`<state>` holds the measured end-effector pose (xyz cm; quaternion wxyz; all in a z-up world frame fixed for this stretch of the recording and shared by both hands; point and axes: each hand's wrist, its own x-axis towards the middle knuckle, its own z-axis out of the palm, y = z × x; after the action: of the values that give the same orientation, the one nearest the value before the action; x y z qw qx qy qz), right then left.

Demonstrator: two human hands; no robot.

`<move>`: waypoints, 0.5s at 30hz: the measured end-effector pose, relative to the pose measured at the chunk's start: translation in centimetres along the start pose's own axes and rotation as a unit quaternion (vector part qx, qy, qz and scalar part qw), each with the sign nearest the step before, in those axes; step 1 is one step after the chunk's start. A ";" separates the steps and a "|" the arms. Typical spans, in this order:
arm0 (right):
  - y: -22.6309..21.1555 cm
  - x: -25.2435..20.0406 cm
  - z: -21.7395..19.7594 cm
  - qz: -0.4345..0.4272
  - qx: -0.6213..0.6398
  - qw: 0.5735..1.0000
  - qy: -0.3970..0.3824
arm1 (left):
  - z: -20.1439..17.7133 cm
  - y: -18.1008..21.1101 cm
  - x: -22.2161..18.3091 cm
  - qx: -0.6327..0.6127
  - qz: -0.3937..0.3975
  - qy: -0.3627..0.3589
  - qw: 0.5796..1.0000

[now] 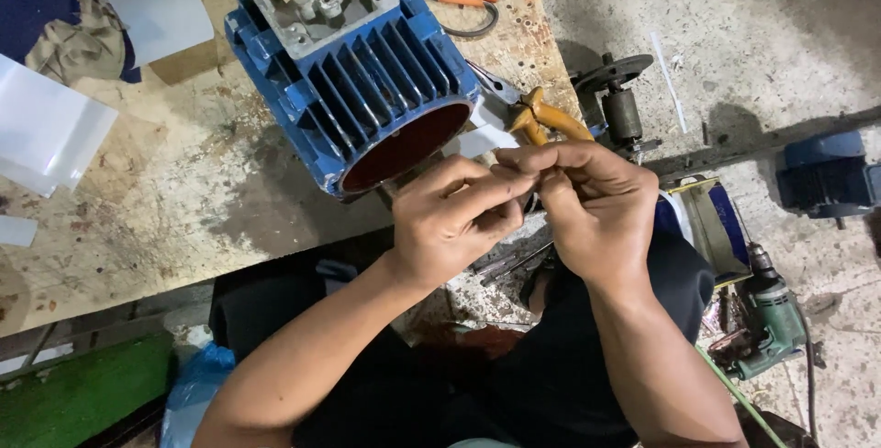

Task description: Cutting strips of insulation paper and inserting them into the slots of an electric motor stator as part of a repair or assembly process.

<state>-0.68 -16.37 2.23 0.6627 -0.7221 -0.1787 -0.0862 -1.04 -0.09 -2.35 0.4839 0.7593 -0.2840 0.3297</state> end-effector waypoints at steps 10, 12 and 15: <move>0.3 0.3 0.1 -0.011 -0.059 0.998 0.017 | 0.4 0.1 0.0 0.017 0.019 -0.016 1.000; 0.7 0.5 -0.4 -0.004 -0.046 0.998 -0.037 | 0.0 1.0 1.4 -0.041 -0.079 0.017 0.996; -1.1 1.7 -1.0 0.040 -0.056 0.985 -0.155 | -0.5 1.5 1.1 -0.193 -0.217 0.050 0.956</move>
<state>0.58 -17.10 3.95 0.5885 -0.7693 -0.2449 0.0439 -1.62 -0.35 -0.51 0.6944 0.6776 -0.1462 0.1931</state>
